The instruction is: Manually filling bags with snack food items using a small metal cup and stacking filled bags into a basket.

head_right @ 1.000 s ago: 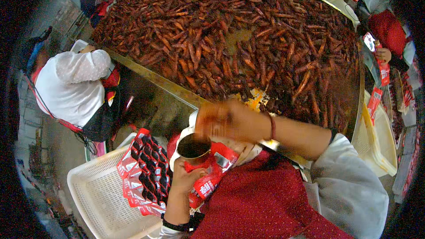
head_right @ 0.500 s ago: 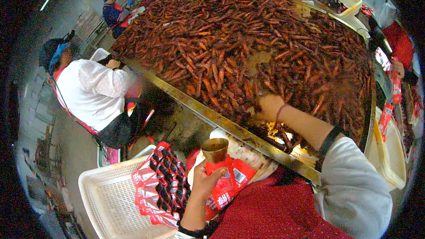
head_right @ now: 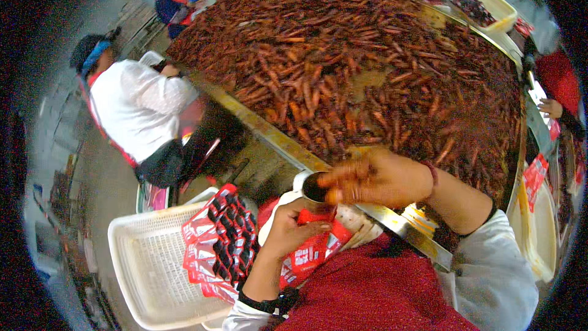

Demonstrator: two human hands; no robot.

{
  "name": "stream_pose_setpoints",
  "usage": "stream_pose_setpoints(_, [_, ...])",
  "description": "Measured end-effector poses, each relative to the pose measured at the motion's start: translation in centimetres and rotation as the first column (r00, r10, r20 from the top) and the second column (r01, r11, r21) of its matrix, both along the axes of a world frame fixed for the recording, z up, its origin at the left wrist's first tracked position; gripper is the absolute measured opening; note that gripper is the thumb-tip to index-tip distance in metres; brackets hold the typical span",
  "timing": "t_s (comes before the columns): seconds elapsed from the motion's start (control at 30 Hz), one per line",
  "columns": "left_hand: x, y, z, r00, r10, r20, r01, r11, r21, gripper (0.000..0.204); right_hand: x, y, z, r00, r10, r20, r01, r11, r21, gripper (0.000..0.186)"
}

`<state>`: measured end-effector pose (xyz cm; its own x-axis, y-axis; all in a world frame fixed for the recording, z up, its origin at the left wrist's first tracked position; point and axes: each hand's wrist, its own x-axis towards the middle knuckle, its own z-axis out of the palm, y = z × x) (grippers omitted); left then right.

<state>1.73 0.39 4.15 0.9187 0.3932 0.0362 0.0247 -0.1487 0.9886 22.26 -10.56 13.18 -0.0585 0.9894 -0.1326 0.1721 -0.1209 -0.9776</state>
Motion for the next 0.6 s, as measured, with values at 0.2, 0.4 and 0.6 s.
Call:
stream_pose_setpoints(0.2, [-5.8,0.2,1.5,0.996,0.044,-0.079,-0.001,0.877,0.480,0.046,-6.0,1.7,-0.1,0.577,0.445,0.685,-0.462,0.869,-0.175,0.051])
stream_pose_setpoints(0.4, [-15.3,5.6,3.7,0.938,0.304,0.169,-0.295,0.437,0.850,0.035,-6.2,1.8,-1.3,0.986,0.006,0.164,-0.031,0.988,0.149,0.043])
stream_pose_setpoints(0.6, [-24.6,9.3,-4.6,0.638,0.770,-0.006,-0.535,0.449,0.716,0.027,-2.6,-0.7,-4.9,0.981,-0.191,-0.041,0.193,0.980,0.038,0.034])
